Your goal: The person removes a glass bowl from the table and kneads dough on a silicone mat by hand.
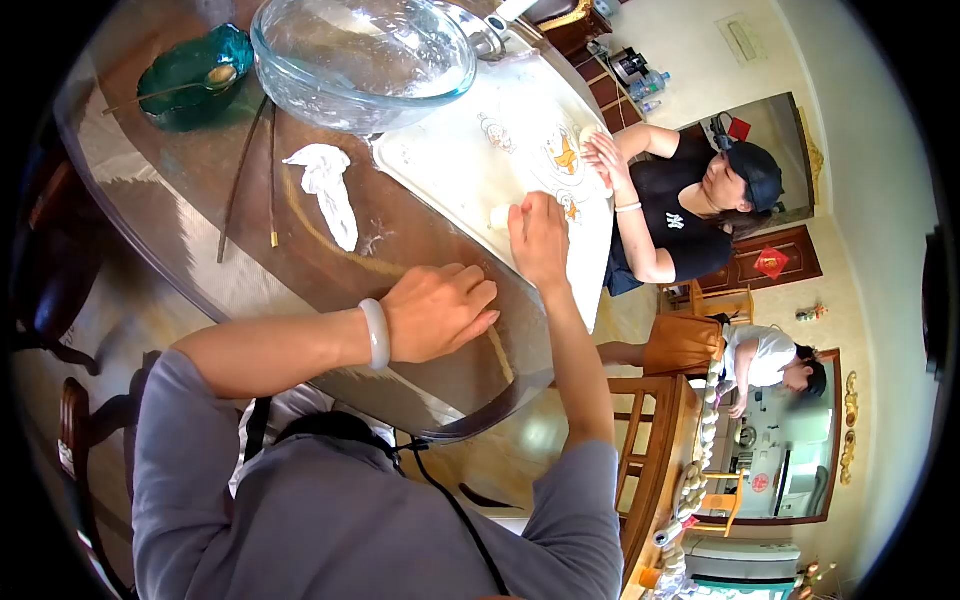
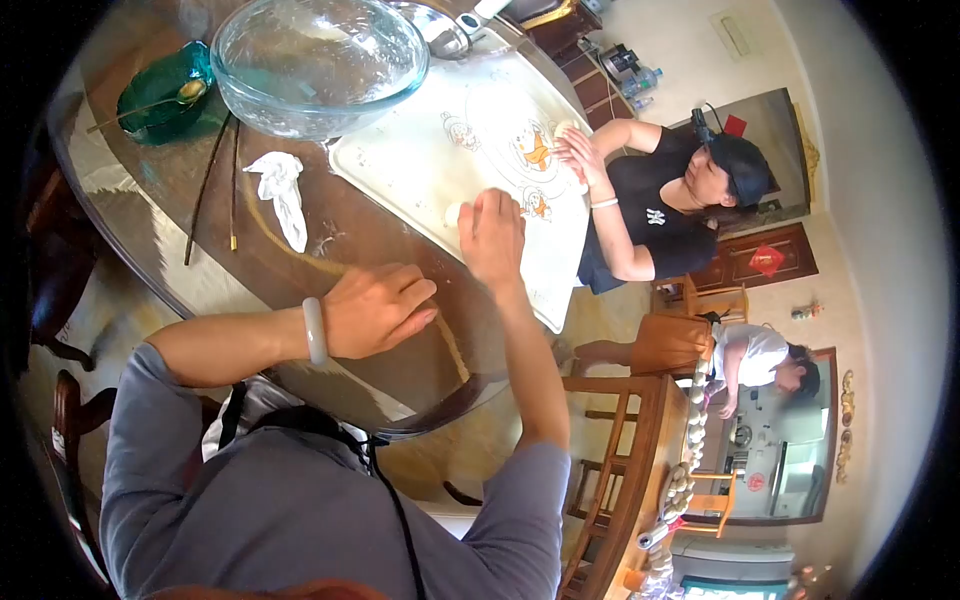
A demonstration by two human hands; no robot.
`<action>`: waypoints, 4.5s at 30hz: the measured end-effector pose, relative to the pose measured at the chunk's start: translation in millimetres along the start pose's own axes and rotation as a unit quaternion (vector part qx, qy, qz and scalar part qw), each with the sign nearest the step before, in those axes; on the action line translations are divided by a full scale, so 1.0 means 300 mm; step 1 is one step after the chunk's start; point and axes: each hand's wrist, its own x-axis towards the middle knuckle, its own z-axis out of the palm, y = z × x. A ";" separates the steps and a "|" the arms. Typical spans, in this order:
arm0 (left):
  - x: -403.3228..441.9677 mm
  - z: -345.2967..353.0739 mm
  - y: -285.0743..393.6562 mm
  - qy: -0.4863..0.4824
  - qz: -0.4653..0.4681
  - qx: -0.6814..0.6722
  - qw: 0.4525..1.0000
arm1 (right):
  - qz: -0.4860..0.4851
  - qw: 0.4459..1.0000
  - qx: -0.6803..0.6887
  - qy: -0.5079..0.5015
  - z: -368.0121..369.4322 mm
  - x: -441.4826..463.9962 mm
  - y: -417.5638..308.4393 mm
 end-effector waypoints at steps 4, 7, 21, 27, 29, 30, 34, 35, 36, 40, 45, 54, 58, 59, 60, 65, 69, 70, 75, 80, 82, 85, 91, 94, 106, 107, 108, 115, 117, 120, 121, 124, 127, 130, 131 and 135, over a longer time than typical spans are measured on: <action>0.003 0.000 0.002 0.019 0.011 -0.012 1.000 | -0.020 0.997 -0.048 0.054 0.062 -0.012 0.021; 0.000 -0.001 0.012 0.009 0.004 -0.002 1.000 | -0.055 0.990 -0.095 0.090 0.123 0.087 0.044; 0.012 0.001 -0.009 0.013 -0.013 0.016 1.000 | 0.165 0.986 0.018 0.008 0.139 0.216 0.260; 0.021 0.007 -0.025 -0.029 -0.069 0.009 0.997 | 0.223 0.970 0.092 -0.027 0.070 -0.026 0.310; 0.038 0.017 -0.047 -0.041 -0.097 0.012 0.994 | 0.226 0.967 0.120 0.003 0.032 -0.034 0.221; 0.052 0.018 -0.056 -0.043 -0.101 0.024 0.994 | 0.229 0.967 0.115 0.010 0.013 -0.034 0.186; 0.176 -0.001 -0.089 -0.067 -0.105 0.072 0.990 | 0.185 0.970 0.144 0.067 -0.063 -0.040 0.115; 0.214 0.007 -0.118 -0.055 -0.094 0.085 0.990 | 0.178 0.968 0.158 0.075 -0.089 -0.033 0.091; 0.259 0.017 -0.151 -0.033 -0.069 0.097 0.992 | 0.176 0.966 0.177 0.074 -0.121 -0.026 0.066; 0.395 0.120 -0.291 -0.084 -0.104 -0.076 0.988 | 0.079 0.934 0.337 0.082 -0.102 0.007 0.158; 0.469 0.194 -0.275 -0.218 -0.219 -0.014 0.951 | 0.270 0.935 0.228 -0.021 -0.001 0.065 0.239; 0.516 0.392 -0.365 -0.071 -0.187 0.177 0.964 | 0.121 0.989 0.011 0.081 0.164 0.093 0.241; 0.555 0.383 -0.389 -0.094 -0.184 0.173 0.963 | 0.201 0.980 0.005 -0.011 0.164 0.153 0.265; 0.564 0.383 -0.393 -0.099 -0.190 0.176 0.961 | 0.215 0.976 0.000 -0.020 0.167 0.164 0.272; 0.565 0.389 -0.402 -0.093 -0.182 0.184 0.961 | 0.243 0.970 0.004 -0.024 0.171 0.172 0.273; 0.570 0.351 -0.379 -0.134 -0.215 0.156 0.955 | 0.292 0.954 0.045 0.045 0.156 0.146 0.254; 0.541 0.322 -0.388 -0.112 -0.232 0.089 0.962 | 0.360 0.905 0.220 0.060 0.033 0.079 0.252; 0.539 0.295 -0.352 -0.124 -0.238 0.080 0.960 | 0.350 0.914 0.197 0.056 -0.008 0.066 0.221; 0.499 0.377 -0.248 -0.040 -0.131 0.154 0.979 | 0.121 0.971 0.017 0.204 0.047 -0.013 0.204; 0.520 0.442 -0.306 -0.005 -0.068 0.242 0.968 | 0.093 0.971 -0.016 0.221 0.100 0.003 0.244; 0.554 0.443 -0.341 -0.041 -0.088 0.247 0.964 | 0.101 0.973 -0.033 0.206 0.122 0.047 0.268; 0.595 0.437 -0.377 -0.099 -0.117 0.249 0.956 | 0.139 0.975 -0.059 0.160 0.135 0.111 0.289; 0.625 0.466 -0.432 -0.084 -0.117 0.258 0.955 | 0.247 0.966 -0.058 0.054 0.156 0.181 0.334; 0.630 0.429 -0.405 -0.085 -0.097 0.236 0.963 | 0.268 0.963 -0.005 0.026 0.134 0.162 0.334; 0.488 0.406 -0.214 -0.070 -0.117 0.143 0.980 | 0.187 0.974 0.009 0.126 -0.010 -0.090 0.182; 0.477 0.432 -0.225 -0.060 -0.102 0.158 0.980 | 0.155 0.979 0.000 0.131 0.011 -0.099 0.206; 0.465 0.457 -0.239 -0.051 -0.086 0.172 0.980 | 0.125 0.983 -0.009 0.136 0.038 -0.107 0.237; 0.558 0.445 -0.258 -0.194 -0.105 0.194 0.956 | 0.135 0.988 -0.023 0.077 0.058 -0.061 0.284; 0.582 0.457 -0.274 -0.186 -0.102 0.204 0.956 | 0.140 0.986 -0.044 0.084 0.079 -0.032 0.308; 0.613 0.484 -0.316 -0.175 -0.119 0.183 0.960 | 0.162 0.979 -0.061 0.106 0.094 -0.003 0.336; 0.623 0.486 -0.324 -0.170 -0.119 0.175 0.962 | 0.174 0.977 -0.056 0.111 0.095 0.004 0.338; 0.636 0.475 -0.327 -0.171 -0.115 0.183 0.961 | 0.221 0.972 -0.041 0.062 0.082 0.016 0.323; 0.615 0.439 -0.276 -0.121 -0.086 0.187 0.971 | 0.259 0.965 0.026 0.044 0.031 0.011 0.302; 0.565 0.376 -0.245 -0.014 -0.015 0.133 0.991 | 0.263 0.952 0.100 0.121 -0.022 -0.034 0.268; 0.546 0.362 -0.244 0.015 0.008 0.112 0.994 | 0.248 0.957 0.089 0.123 -0.031 -0.050 0.256; 0.492 0.385 -0.270 0.030 -0.122 0.095 0.988 | 0.130 0.977 0.055 0.160 0.041 -0.093 0.230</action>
